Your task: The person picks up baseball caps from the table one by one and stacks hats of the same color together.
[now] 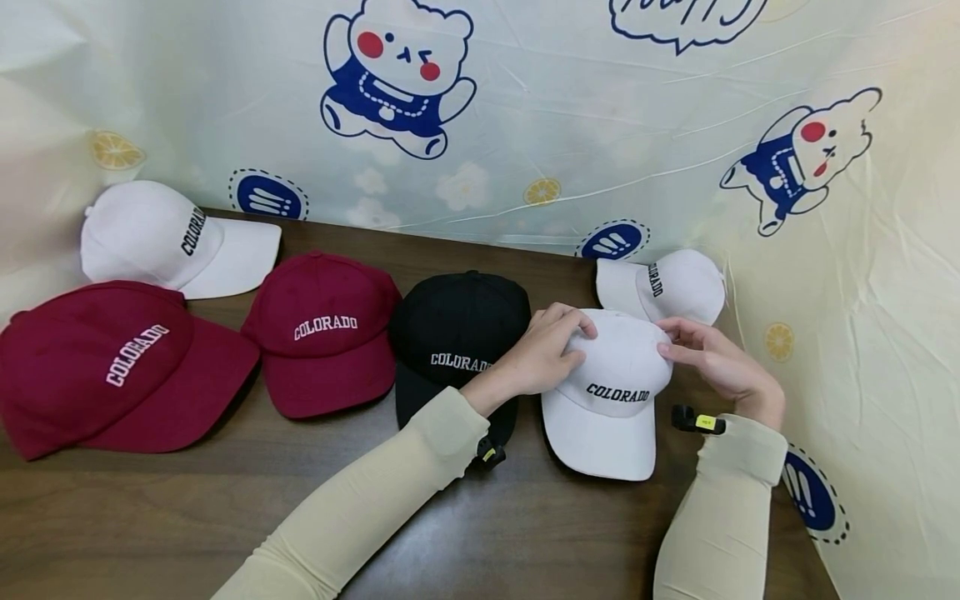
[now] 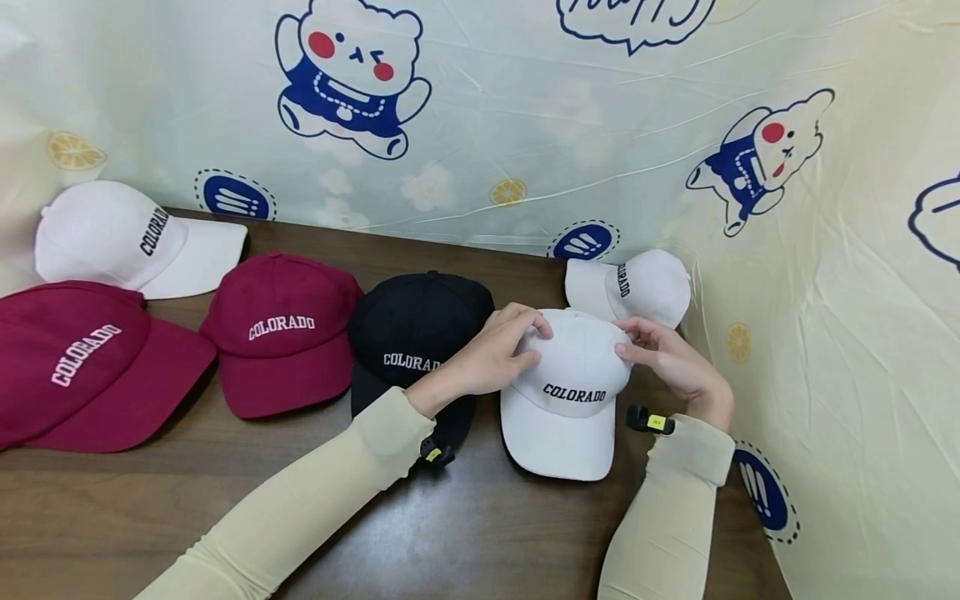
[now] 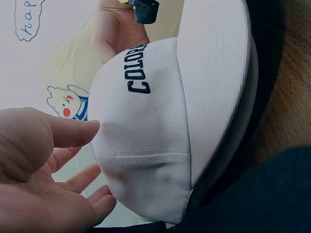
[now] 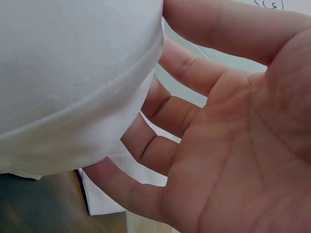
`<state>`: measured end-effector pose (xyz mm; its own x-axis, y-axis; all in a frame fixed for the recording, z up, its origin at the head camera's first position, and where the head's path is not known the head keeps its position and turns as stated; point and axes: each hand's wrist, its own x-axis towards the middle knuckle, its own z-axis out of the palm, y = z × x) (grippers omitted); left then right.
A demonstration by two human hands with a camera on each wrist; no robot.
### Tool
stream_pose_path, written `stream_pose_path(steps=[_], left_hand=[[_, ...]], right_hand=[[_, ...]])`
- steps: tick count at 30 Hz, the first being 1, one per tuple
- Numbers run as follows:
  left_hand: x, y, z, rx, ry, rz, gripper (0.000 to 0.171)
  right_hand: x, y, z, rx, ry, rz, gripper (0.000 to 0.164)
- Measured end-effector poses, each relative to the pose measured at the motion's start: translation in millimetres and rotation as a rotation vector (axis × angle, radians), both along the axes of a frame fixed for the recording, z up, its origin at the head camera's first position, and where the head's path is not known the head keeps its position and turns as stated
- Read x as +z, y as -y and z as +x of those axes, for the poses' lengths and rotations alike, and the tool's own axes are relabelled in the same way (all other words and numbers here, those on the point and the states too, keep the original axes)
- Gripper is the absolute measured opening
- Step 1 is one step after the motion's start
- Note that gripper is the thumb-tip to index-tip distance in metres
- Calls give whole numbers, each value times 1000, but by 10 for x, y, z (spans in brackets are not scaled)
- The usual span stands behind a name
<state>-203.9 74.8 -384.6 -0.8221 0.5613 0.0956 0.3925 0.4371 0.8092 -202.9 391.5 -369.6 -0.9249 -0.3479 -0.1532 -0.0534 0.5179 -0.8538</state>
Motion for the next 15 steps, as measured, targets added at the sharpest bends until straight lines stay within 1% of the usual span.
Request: stream_pose_path(steps=[7, 15], left_hand=[[1, -6, -3, -22, -3, -26, 26], [-14, -1, -33, -83, -16, -28, 38]], right_hand=[[4, 12, -3, -30, -1, 51, 42], [-1, 5, -2, -47, 25, 63, 44]])
